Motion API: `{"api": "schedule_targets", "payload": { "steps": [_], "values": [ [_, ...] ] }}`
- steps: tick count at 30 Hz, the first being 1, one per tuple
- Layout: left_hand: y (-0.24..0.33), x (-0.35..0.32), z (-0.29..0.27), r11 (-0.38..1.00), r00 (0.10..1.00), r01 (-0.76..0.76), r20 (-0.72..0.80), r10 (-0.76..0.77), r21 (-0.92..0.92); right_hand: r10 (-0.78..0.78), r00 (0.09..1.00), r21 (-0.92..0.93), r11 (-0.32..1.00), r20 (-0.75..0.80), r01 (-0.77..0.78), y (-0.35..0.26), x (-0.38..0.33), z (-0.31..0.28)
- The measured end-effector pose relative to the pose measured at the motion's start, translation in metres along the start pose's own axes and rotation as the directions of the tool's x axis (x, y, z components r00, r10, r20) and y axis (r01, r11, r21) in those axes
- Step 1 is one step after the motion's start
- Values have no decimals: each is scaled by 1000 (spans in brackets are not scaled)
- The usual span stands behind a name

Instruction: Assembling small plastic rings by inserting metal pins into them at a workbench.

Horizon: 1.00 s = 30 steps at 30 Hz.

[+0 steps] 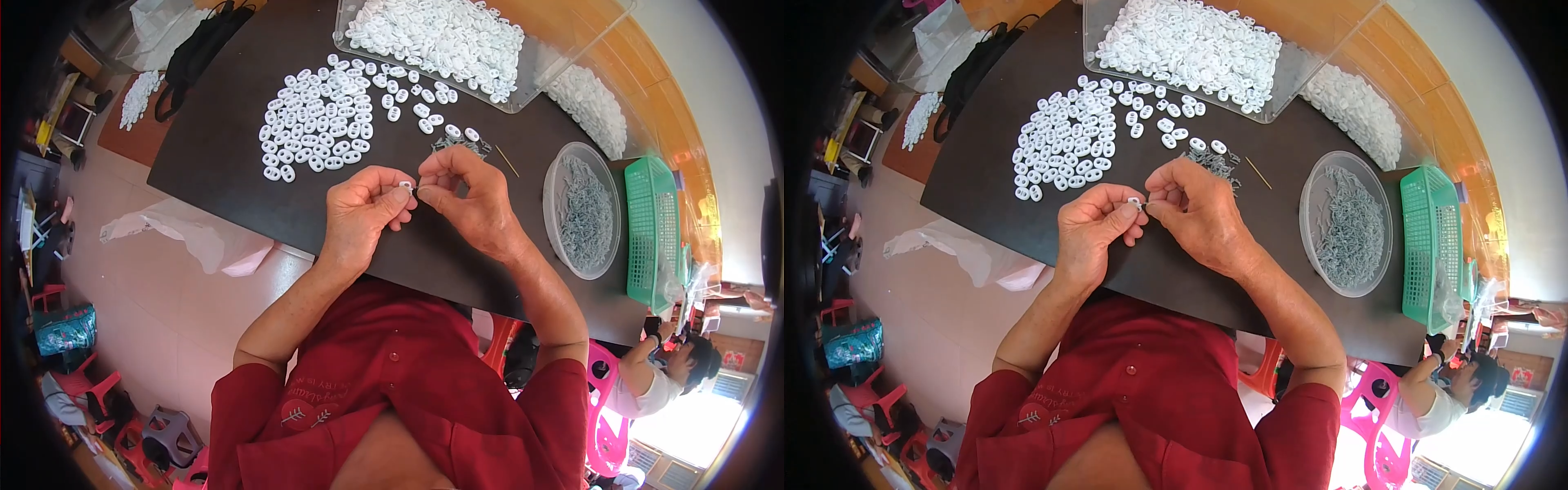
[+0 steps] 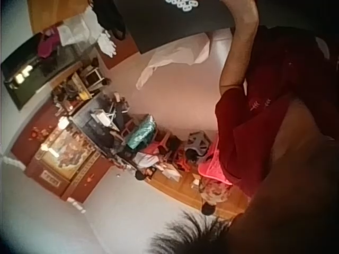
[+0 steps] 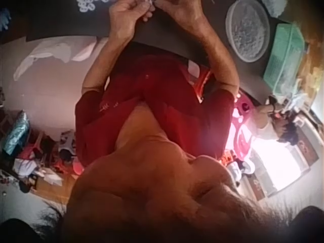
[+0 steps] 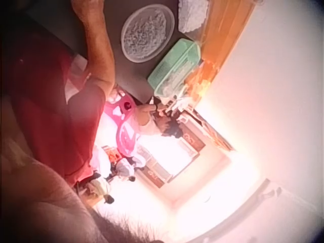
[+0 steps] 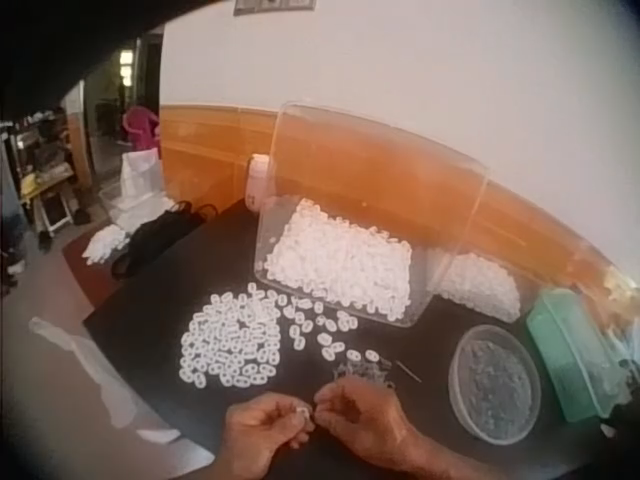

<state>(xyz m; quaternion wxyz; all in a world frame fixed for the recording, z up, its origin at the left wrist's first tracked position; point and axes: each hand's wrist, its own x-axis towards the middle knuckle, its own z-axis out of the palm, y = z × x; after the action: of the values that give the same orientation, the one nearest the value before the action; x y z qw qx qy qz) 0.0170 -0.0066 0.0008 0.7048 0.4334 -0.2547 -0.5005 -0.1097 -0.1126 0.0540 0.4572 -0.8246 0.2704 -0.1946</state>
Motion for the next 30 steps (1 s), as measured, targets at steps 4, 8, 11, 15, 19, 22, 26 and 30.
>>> {"api": "schedule_targets", "payload": {
  "steps": [4, 8, 11, 15, 19, 22, 26, 30],
  "values": [
    [-1, -1, 1, 999, 1000, -6, 1, 6, 35, 3, 1000, -11, 1000, 8, -3, 1, -1, 1],
    [-2, -3, 2, 997, 1000, -28, -11, 29, 78, 0, 1000, -9, 1000, 11, 0, 0, -1, 2],
    [-4, -4, 2, 994, 999, -48, -9, 49, 96, 10, 1000, -9, 1000, 18, -10, -1, -1, 3],
    [-3, -5, 5, 988, 996, -69, -41, 75, 141, 33, 999, 9, 999, 15, -33, -2, 0, 3],
    [-7, -5, 7, 960, 984, -164, -34, 177, 227, 74, 997, 135, 988, 28, -77, 1, 0, 5],
    [-8, -5, 8, 952, 977, -194, -38, 208, 236, 141, 990, 270, 952, 27, -143, 6, 1, 7],
    [-5, -3, 8, 984, 989, -123, -61, 132, 130, 145, 989, 359, 925, -41, -121, 6, 1, 10],
    [-4, -3, 11, 990, 992, -110, -46, 114, 83, 134, 988, 337, 936, -79, -100, 10, -3, 10]
  ]
}}
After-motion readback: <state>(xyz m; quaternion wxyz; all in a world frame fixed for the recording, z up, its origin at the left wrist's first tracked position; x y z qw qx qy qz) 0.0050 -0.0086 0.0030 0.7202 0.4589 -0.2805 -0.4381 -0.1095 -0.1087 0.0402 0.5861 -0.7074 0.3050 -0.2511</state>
